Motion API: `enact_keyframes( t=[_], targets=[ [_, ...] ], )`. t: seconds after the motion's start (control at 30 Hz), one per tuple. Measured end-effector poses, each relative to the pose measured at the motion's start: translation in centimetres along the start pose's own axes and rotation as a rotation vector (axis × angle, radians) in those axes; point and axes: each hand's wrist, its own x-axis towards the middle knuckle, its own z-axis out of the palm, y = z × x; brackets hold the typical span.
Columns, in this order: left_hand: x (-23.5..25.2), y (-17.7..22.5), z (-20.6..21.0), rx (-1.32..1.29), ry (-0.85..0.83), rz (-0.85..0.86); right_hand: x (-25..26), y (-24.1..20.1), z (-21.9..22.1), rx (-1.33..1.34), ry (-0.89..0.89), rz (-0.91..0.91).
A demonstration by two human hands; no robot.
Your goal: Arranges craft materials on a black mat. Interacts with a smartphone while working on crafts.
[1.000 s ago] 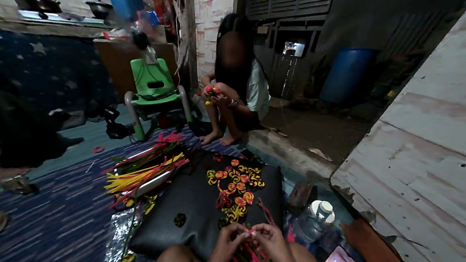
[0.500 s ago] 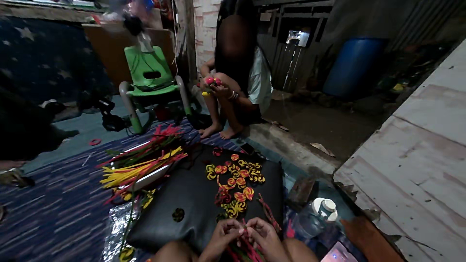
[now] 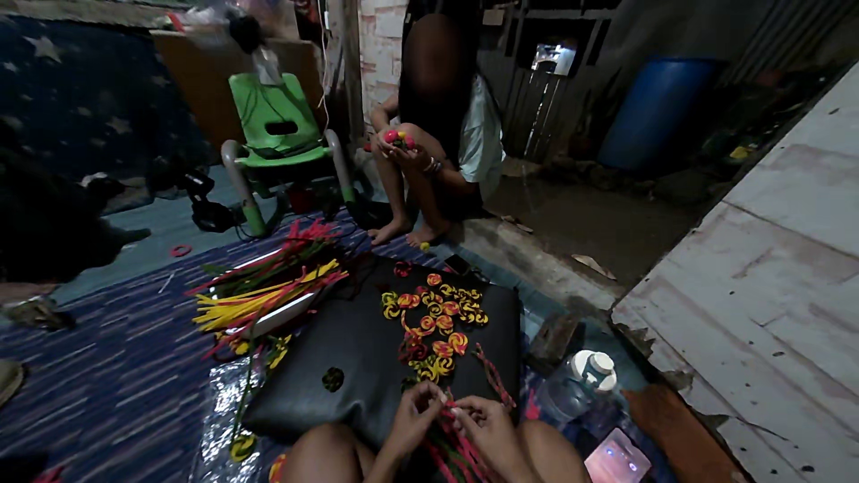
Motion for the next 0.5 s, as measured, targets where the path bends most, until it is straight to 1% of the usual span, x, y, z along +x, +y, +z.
enact_keyframes(
  t=[0.07, 0.17, 0.23, 0.37, 0.43, 0.5],
  targets=[
    [-0.1, 0.0, 0.1, -0.009, -0.017, -0.013, -0.2, 0.0, 0.0, -0.034, -0.019, -0.019],
    [-0.1, 0.2, 0.0, -0.007, -0.047, -0.064, -0.2, 0.5, 0.4, -0.038, 0.082, -0.106],
    [-0.1, 0.3, 0.0, -0.003, -0.059, -0.072, -0.2, 0.7, 0.5, -0.057, 0.117, -0.100],
    [-0.2, -1.0, -0.2, 0.152, -0.076, 0.084, -0.1, 0.4, 0.0, -0.192, 0.035, 0.065],
    [-0.1, -1.4, -0.3, 0.223, -0.074, 0.141, -0.1, 0.5, 0.1, -0.205, 0.066, 0.060],
    [0.0, -1.4, -0.2, 0.263, -0.044, 0.169, -0.1, 0.8, 0.3, -0.155, 0.120, 0.021]
  ],
)
